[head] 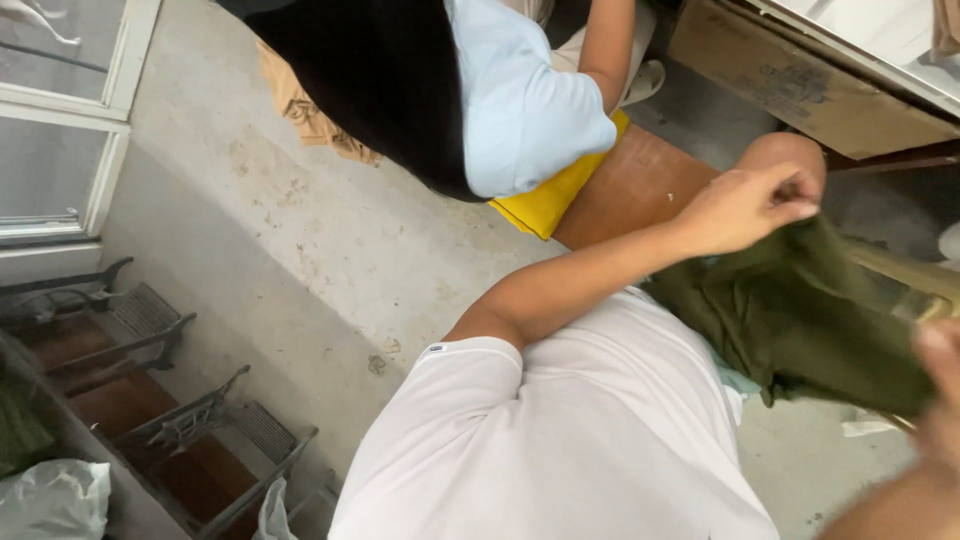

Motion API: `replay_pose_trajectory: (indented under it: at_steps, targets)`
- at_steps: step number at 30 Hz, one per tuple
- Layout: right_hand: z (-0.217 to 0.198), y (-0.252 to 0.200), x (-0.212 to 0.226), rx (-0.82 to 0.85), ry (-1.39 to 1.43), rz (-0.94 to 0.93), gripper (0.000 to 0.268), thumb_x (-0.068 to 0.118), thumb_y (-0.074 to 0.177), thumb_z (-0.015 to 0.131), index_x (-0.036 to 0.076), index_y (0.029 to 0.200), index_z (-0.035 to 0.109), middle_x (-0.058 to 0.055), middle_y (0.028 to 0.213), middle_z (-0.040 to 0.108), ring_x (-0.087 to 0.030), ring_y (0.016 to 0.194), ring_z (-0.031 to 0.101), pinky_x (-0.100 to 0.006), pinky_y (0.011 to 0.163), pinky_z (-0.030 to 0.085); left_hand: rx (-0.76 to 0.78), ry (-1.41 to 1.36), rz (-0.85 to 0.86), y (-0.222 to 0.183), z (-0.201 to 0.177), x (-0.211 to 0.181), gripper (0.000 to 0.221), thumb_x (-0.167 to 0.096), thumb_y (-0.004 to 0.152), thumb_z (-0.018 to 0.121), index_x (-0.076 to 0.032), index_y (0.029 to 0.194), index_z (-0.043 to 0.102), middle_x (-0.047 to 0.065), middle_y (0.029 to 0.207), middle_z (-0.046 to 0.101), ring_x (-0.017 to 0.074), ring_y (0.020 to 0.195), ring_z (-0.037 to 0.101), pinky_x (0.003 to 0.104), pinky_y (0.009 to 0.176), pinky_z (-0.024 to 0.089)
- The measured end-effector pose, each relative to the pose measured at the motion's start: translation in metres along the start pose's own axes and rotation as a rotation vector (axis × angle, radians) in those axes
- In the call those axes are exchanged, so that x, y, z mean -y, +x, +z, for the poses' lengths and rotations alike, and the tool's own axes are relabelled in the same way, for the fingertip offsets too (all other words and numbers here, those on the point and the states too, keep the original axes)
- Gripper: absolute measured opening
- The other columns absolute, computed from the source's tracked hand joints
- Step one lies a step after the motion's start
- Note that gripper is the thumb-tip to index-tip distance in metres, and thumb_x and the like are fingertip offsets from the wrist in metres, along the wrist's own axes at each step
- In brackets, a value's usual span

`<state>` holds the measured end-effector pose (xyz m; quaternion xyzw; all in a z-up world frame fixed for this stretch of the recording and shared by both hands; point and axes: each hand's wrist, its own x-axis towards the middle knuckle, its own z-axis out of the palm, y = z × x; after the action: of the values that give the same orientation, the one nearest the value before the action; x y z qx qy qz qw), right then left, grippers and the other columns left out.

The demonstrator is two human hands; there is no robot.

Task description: Trimming loose threads from green fabric garments using small scissors.

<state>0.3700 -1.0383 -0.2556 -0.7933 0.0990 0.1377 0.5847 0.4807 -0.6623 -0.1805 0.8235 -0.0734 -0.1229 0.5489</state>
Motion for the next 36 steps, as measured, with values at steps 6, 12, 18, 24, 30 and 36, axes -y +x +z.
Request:
replay_pose_trajectory:
  at_steps: [6,12,18,24,30,36]
  targets:
    - [0.085,-0.035,0.141,0.076,0.032,0.070,0.011,0.017,0.110,0.069,0.013,0.117,0.061,0.006,0.117,0.059,-0.007,0.104,0.056,-0.021,0.091,0.047,0.363,-0.310,0.288,-0.033,-0.004,0.000,0.031,-0.012,0.099,0.062,-0.025,0.128,0.061,-0.008,0.130,0.068,0.0122,0.113,0.071,0.028,0.099,0.055]
    - [0.087,-0.018,0.153,0.041,0.077,0.129,0.013,0.023,0.107,0.071,0.016,0.115,0.062,0.002,0.107,0.061,-0.009,0.074,0.055,-0.027,0.052,0.040,0.417,-0.316,0.388,-0.040,-0.044,-0.036,0.031,-0.042,0.101,0.062,-0.018,0.121,0.066,-0.005,0.110,0.074,0.0087,0.103,0.068,0.025,0.097,0.050]
    - [0.111,-0.011,0.199,0.015,-0.037,0.072,0.015,0.029,0.113,0.069,0.014,0.115,0.071,0.006,0.094,0.062,-0.002,0.071,0.045,-0.022,0.054,0.029,0.029,-0.062,0.437,-0.037,-0.054,-0.042,0.022,-0.037,0.097,0.064,-0.016,0.101,0.068,-0.002,0.097,0.073,0.0144,0.089,0.070,0.028,0.082,0.053]
    - [0.129,0.007,0.193,-0.122,0.173,0.231,0.031,0.047,0.104,0.072,0.017,0.113,0.074,0.008,0.081,0.064,0.000,0.059,0.050,-0.018,0.035,0.029,-0.229,0.022,-0.136,-0.032,-0.059,-0.043,0.036,-0.039,0.093,0.042,-0.016,0.117,0.055,0.002,0.105,0.073,0.0282,0.097,0.072,0.041,0.091,0.050]
    - [0.129,0.007,0.191,-0.098,0.489,0.316,0.036,0.044,0.096,0.076,0.012,0.113,0.075,0.001,0.092,0.075,-0.005,0.076,0.071,-0.015,0.061,0.058,0.066,-0.014,0.020,-0.063,-0.036,-0.073,0.050,-0.041,0.108,0.031,-0.014,0.146,0.048,0.007,0.108,0.070,0.0205,0.091,0.066,0.036,0.082,0.058]
    - [0.132,0.004,0.193,-0.064,0.603,0.344,0.033,0.041,0.096,0.074,0.011,0.112,0.075,0.000,0.092,0.074,-0.006,0.073,0.068,-0.016,0.057,0.049,0.158,0.046,0.122,-0.083,0.001,-0.049,0.053,-0.039,0.114,0.043,-0.027,0.163,0.028,-0.001,0.115,0.055,0.0180,0.093,0.065,0.036,0.090,0.059]
